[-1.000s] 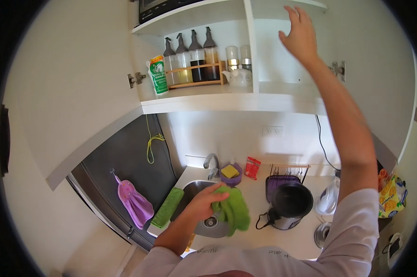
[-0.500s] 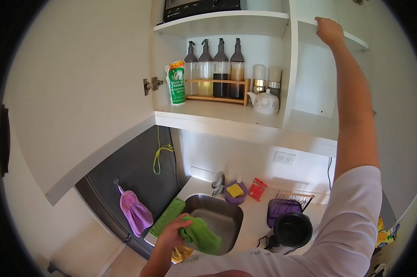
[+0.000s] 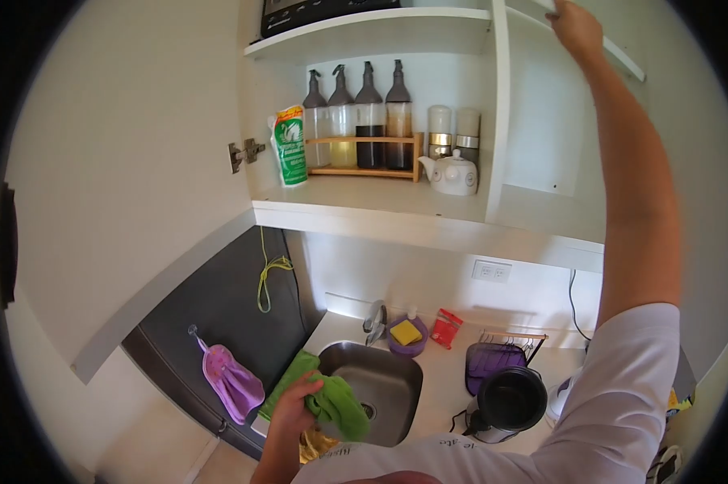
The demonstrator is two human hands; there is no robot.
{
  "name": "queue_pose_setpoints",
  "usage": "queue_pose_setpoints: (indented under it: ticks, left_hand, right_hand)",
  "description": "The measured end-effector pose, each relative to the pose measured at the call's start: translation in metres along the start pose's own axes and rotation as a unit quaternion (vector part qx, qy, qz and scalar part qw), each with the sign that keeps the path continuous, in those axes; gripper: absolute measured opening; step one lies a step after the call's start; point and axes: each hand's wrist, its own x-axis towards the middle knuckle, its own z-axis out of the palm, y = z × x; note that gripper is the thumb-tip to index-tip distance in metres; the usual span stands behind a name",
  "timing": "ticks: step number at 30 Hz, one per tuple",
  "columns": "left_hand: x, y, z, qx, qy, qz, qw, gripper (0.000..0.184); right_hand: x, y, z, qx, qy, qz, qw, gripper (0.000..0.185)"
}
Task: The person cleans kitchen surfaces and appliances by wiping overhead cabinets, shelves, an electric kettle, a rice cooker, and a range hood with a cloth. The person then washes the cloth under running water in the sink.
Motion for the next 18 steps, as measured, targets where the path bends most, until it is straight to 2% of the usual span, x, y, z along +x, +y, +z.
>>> queue_pose_setpoints:
  ticks: [1, 3, 4, 9, 15, 18]
  left_hand:
    - [0.0, 0.002, 0.003, -0.008, -0.011, -0.008, 1.0, 0.03]
    - [-0.003, 0.002, 0.011, -0.004, 0.005, -0.006, 1.0, 0.027]
    - [-0.003, 0.001, 0.014, -0.009, 0.015, 0.0, 1.0, 0.026]
    - [-0.007, 0.005, 0.016, 0.006, 0.015, 0.001, 1.0, 0.025]
    - [-0.006, 0.002, 0.011, 0.001, 0.006, -0.01, 1.0, 0.023]
    - [-0.006, 0.004, 0.016, 0.0, 0.018, 0.0, 1.0, 0.026]
  right_hand:
    - [-0.008, 0.0, 0.003, 0.016, 0.006, -0.003, 1.0, 0.035]
    - [-0.029, 0.011, 0.02, 0.0, 0.102, -0.116, 0.988, 0.03]
    - [-0.036, 0.01, 0.023, 0.008, 0.145, -0.142, 0.979, 0.025]
    - [-0.048, 0.008, 0.027, 0.033, 0.222, -0.216, 0.95, 0.026]
    - [-0.05, 0.005, 0.019, -0.032, 0.139, -0.182, 0.973, 0.018]
    - [-0.041, 0.003, 0.015, 0.037, 0.161, -0.128, 0.978, 0.024]
